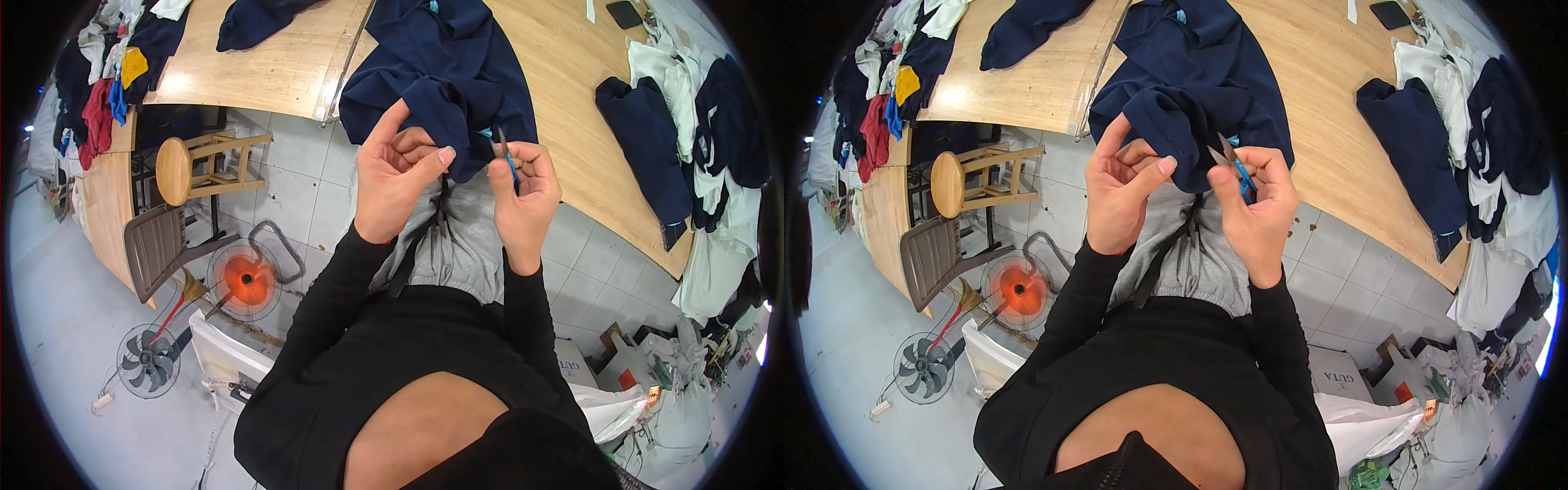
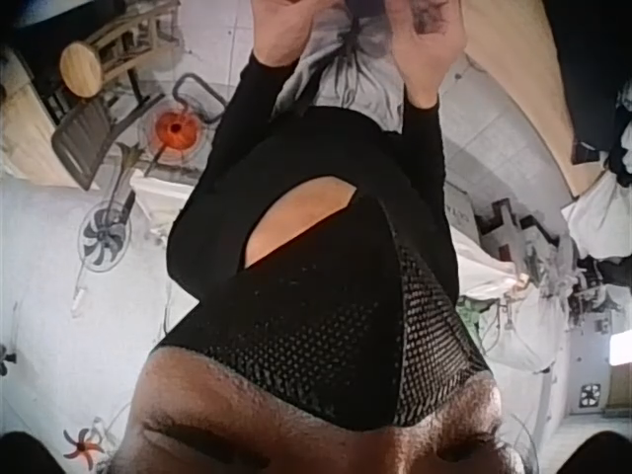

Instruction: Trimming loose threads from blue athletic pants using small hand clippers.

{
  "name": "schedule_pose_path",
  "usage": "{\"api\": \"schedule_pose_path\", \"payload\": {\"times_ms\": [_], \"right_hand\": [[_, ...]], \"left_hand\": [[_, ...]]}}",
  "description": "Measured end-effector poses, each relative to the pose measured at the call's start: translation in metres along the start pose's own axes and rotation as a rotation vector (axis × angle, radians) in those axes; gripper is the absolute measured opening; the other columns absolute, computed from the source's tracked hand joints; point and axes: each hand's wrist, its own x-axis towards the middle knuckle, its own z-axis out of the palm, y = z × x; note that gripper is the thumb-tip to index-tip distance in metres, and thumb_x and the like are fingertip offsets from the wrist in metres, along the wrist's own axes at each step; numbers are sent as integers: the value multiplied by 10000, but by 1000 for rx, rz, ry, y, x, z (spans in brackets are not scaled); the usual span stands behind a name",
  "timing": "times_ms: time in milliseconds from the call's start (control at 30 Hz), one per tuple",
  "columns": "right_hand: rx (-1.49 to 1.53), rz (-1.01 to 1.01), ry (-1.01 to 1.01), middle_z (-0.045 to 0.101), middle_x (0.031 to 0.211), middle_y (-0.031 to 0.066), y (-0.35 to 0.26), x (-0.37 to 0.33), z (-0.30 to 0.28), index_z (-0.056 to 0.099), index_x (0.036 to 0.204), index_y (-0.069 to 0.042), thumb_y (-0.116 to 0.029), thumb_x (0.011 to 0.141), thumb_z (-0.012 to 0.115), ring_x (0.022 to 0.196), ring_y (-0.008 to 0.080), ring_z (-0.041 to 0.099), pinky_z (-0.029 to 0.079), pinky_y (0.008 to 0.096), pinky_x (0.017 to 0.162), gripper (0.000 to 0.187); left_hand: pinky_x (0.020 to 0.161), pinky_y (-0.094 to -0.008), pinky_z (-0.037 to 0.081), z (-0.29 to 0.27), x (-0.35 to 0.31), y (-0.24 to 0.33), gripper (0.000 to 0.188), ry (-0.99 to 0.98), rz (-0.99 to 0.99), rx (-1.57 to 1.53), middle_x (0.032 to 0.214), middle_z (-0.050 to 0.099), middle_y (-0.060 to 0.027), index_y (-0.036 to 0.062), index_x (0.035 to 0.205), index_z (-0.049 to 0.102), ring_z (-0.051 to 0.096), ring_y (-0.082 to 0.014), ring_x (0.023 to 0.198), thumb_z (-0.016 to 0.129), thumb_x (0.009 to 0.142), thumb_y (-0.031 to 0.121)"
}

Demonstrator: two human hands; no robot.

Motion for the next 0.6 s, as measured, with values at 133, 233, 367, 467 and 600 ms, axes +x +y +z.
{"api": "schedule_pose_path", "payload": {"times_ms": [133, 233, 367, 467, 600], "right_hand": [[-82, 6, -60, 721, 938, 2, -15, -5, 14, 729, 1088, 2, -68, 967, 853, 824, 57, 623, 487, 222, 749, 186], [-209, -169, -44, 702, 954, -23, 7, 0, 16, 737, 1070, -25, -14, 990, 787, 762, 45, 562, 431, 227, 675, 94], [30, 52, 134, 646, 860, -43, 6, 5, -11, 714, 1031, -17, -115, 1063, 727, 727, 41, 517, 411, 222, 684, 104], [103, 217, 178, 671, 875, -29, 7, 10, -35, 710, 1063, -7, -101, 1057, 733, 741, 25, 533, 407, 202, 680, 97], [-191, -3, 84, 728, 909, 0, -23, 6, -4, 710, 1109, 6, -96, 1038, 761, 735, -4, 539, 366, 163, 636, 133]], "left_hand": [[790, -219, 544, 3, -1, -1, 798, 4, -2, 17, 961, 685, -32, -25, 1631, 442, 670, -57, 877, 781, 916, -133], [803, -232, 563, 4, -1, -4, 787, 7, -6, 27, 946, 677, -33, -27, 1624, 447, 682, -68, 878, 787, 920, -119], [813, -250, 580, -2, 2, -1, 753, 9, 9, -3, 1046, 710, -66, -28, 1622, 440, 702, -88, 913, 755, 945, -117], [803, -247, 573, 1, 3, 3, 739, 17, 10, -44, 1150, 719, -88, -26, 1627, 432, 702, -90, 957, 726, 956, -127], [797, -231, 556, 0, 4, 0, 758, -13, 25, 22, 1263, 713, -106, -22, 1645, 407, 681, -76, 991, 690, 955, -153]]}}
